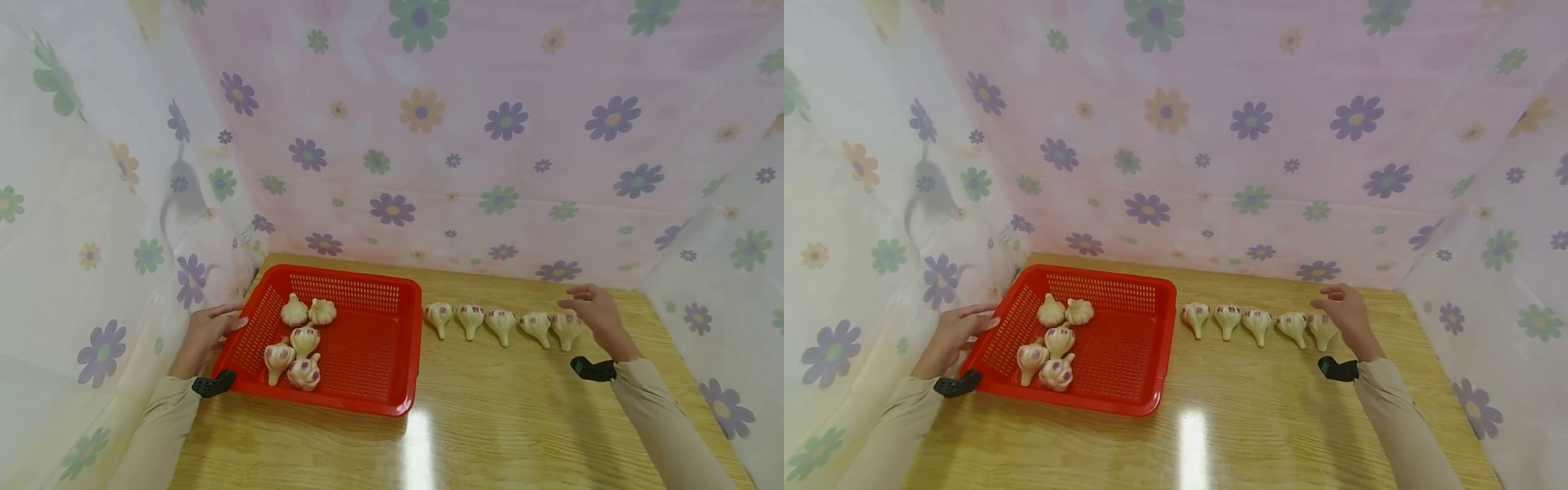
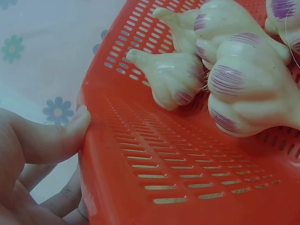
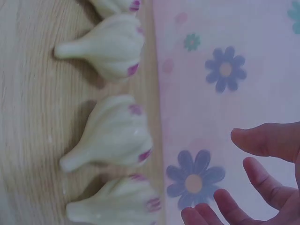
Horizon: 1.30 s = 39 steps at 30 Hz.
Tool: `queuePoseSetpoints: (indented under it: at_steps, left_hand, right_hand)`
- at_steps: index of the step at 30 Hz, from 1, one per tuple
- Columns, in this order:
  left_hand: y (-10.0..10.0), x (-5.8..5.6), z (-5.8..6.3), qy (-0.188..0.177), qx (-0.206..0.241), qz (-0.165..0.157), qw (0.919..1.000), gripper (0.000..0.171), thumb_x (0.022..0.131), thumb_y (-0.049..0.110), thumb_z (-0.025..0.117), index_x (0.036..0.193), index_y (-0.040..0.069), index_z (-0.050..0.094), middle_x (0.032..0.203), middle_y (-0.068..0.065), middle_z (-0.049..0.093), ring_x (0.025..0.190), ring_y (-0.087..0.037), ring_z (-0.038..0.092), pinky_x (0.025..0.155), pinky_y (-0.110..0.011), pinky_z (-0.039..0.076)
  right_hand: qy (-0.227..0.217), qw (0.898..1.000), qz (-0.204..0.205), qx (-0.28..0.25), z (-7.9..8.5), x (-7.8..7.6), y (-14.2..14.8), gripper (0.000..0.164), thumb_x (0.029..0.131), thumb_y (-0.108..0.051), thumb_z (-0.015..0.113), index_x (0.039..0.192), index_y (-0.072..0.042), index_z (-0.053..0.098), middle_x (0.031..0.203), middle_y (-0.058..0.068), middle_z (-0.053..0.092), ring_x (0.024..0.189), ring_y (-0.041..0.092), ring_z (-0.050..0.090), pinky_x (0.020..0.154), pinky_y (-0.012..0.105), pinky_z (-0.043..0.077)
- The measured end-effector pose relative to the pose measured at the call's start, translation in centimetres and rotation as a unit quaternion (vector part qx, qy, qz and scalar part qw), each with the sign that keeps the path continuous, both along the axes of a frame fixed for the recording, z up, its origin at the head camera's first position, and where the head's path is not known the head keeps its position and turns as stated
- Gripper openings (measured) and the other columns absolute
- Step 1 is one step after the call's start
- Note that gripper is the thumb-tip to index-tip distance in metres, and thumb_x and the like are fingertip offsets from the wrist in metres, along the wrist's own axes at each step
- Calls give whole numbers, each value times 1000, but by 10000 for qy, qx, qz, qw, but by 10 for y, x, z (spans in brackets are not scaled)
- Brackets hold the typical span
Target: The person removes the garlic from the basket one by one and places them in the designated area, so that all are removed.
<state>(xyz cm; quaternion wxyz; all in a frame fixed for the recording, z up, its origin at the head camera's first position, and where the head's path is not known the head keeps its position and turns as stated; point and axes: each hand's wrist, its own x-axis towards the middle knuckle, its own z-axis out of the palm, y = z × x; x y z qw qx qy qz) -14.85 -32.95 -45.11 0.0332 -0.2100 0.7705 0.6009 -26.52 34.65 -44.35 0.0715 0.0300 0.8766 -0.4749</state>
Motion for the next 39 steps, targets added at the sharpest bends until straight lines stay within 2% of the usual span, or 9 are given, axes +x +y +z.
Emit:
queuePoseSetpoints:
  at_steps: [5,13,25,30,39]
  left_hand:
    - [0,0,2,-27,-16,1,10000,53,91,17,59,138,-2,45,86,4,65,73,-16,66,68,-37,56]
    - [2,0,2,-142,-13,30,9999,55,90,18,60,139,-2,44,87,3,65,74,-17,66,69,-37,56]
    - [1,-1,0,-121,-13,52,9999,56,90,19,61,139,-1,44,89,4,65,74,-15,65,69,-36,56]
    - [0,-1,-1,-190,5,107,9998,56,89,18,62,139,-1,44,85,5,64,73,-13,64,68,-34,56]
    - [0,-2,-1,-132,-37,87,9999,55,90,19,61,139,-2,44,90,3,64,74,-14,65,68,-35,56]
  right_hand:
    - [141,9993,333,4,16,3,-22,51,95,-28,56,130,7,42,134,31,36,115,45,42,92,52,42]
    - [343,9940,1033,84,34,8,-55,53,95,-29,57,129,9,43,131,29,41,115,45,47,92,52,44]
    - [450,9851,1652,-138,47,20,-108,41,91,-28,65,117,0,52,126,21,49,118,40,47,88,52,45]
    - [402,9825,1811,-144,48,23,-126,35,89,-25,66,114,-3,54,122,17,52,116,37,50,85,46,49]
    - [321,9745,2119,-664,51,30,-152,37,89,-23,67,116,-1,55,128,17,48,117,36,49,88,47,47]
